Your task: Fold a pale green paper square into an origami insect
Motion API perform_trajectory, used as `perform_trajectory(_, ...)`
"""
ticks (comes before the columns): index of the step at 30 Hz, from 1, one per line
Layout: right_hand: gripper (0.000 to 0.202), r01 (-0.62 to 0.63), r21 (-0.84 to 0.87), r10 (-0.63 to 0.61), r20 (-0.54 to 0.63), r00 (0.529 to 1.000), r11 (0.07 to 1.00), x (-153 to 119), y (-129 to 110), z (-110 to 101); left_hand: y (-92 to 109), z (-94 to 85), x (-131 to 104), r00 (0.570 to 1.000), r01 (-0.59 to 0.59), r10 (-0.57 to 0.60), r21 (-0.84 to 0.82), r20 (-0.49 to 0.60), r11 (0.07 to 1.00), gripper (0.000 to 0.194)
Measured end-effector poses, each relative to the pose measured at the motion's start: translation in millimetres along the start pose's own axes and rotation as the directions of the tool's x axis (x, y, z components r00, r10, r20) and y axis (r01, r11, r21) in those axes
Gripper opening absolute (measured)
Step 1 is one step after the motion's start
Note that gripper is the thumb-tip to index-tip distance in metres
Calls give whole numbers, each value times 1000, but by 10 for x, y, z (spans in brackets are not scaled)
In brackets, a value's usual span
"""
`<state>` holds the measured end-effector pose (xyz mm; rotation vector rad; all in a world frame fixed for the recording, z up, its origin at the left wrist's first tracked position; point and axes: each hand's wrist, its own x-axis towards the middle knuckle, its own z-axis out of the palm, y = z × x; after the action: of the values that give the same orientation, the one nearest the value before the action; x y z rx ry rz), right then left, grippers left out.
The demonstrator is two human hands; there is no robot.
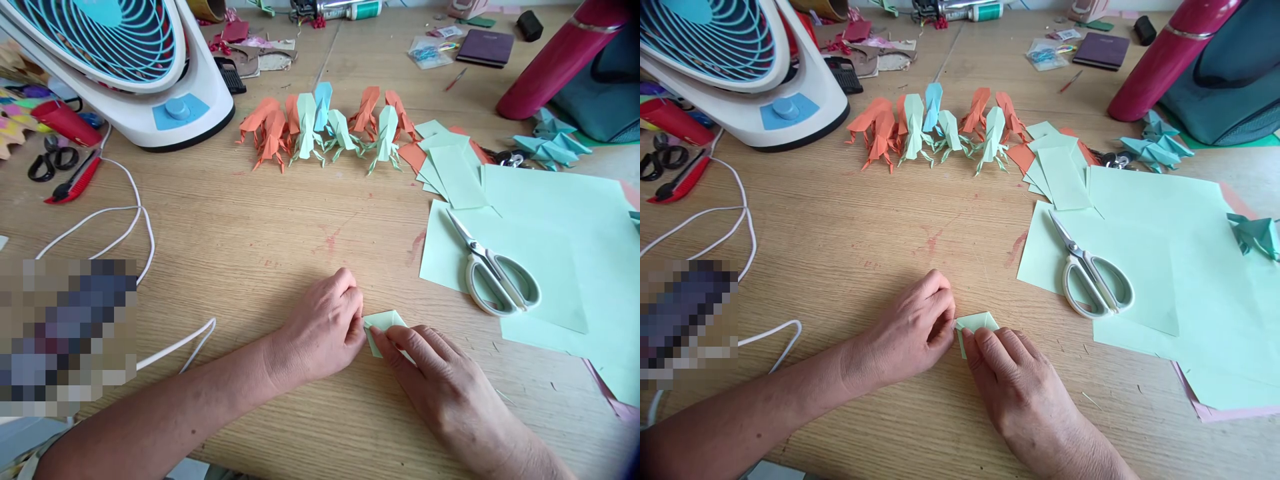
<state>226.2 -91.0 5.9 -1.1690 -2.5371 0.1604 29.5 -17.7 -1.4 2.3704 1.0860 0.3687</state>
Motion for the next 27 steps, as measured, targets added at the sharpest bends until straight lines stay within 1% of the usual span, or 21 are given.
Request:
perform_trajectory(6, 33, -25, -14, 25, -3, 1000, 1000, 23, -13, 17, -6, 5, 13, 1000, 3, -2, 38, -13, 999, 9)
perform_trajectory(8, 33, -23, -24, 23, -11, 1000, 999, 32, -12, 17, -23, -6, 8, 1000, -14, 14, 36, -16, 999, 8)
perform_trajectory(10, 32, -18, -31, 17, -24, 1000, 999, 36, -7, 15, -47, -32, -18, 998, -66, 67, 16, -22, 998, 9)
perform_trajectory(13, 29, -3, -31, 2, -32, 999, 1000, 35, 5, 15, -81, -85, -109, 979, -199, 199, 22, -34, 980, 19)
perform_trajectory(16, 29, 14, -33, -15, -27, 1000, 999, 32, 14, 21, -99, -121, -230, 946, -307, 319, 161, -59, 938, 27)
perform_trajectory(19, 29, 4, -31, -5, -26, 1000, 1000, 35, 16, 30, -100, -117, -320, 913, -374, 406, 317, -41, 872, 29)
perform_trajectory(21, 29, -1, -35, 0, -25, 1000, 999, 35, 15, 34, -98, -102, -349, 905, -389, 424, 361, -21, 848, 29)
perform_trajectory(27, 31, 2, -34, -2, -11, 1000, 999, -35, 12, 48, -101, -68, -370, 904, -385, 427, 401, -16, 831, 30)
